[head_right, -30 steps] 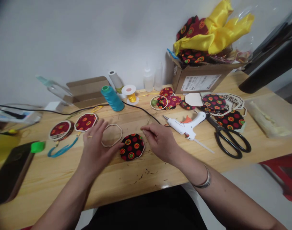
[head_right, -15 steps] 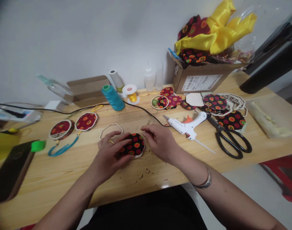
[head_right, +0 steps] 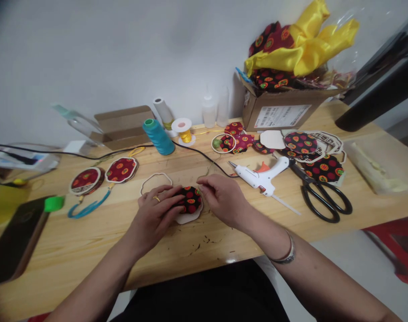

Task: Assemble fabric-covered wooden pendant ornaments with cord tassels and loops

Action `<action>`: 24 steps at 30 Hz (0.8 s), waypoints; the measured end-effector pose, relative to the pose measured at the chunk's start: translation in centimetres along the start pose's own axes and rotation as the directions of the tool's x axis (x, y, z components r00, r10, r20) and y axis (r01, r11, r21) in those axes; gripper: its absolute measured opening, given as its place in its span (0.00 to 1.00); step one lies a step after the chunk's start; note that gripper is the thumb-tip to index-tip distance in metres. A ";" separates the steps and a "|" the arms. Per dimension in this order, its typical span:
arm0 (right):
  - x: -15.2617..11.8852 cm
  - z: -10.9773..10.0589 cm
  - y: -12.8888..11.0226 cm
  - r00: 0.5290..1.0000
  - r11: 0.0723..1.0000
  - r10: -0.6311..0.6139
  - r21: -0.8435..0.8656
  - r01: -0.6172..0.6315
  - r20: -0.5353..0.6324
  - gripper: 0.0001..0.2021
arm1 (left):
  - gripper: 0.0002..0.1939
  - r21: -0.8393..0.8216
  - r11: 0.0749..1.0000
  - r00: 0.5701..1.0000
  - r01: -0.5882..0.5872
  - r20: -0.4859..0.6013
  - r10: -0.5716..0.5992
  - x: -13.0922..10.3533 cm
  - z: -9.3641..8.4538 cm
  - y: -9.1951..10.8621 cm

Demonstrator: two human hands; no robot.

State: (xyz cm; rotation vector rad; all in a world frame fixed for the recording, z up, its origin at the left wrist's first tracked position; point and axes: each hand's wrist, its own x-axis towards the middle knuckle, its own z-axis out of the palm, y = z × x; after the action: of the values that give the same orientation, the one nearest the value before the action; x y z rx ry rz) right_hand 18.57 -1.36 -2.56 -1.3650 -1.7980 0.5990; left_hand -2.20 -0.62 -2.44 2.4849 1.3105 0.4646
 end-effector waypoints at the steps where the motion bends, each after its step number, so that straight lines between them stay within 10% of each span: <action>1: 0.0 0.0 0.0 1.000 1.000 -0.001 -0.001 0.001 0.005 0.09 | 0.14 0.001 1.000 1.000 -0.007 0.011 0.007 0.0 0.0 -0.1; 6: 0.0 0.0 0.0 1.000 1.000 -0.002 0.003 0.002 0.018 0.09 | 0.32 0.019 0.998 0.996 -0.054 0.066 0.053 -0.2 -0.1 -0.3; 24: 0.0 -0.1 -0.1 0.999 1.000 0.013 0.011 -0.013 0.030 0.08 | 0.24 -0.089 0.996 0.993 0.014 0.116 -0.004 0.0 -0.6 0.5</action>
State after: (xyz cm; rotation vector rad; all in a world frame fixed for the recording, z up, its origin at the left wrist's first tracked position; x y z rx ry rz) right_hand 18.55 -1.38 -2.44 -1.3678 -1.8078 0.6384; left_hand -2.08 -0.78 -1.71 2.3938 1.2283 0.3631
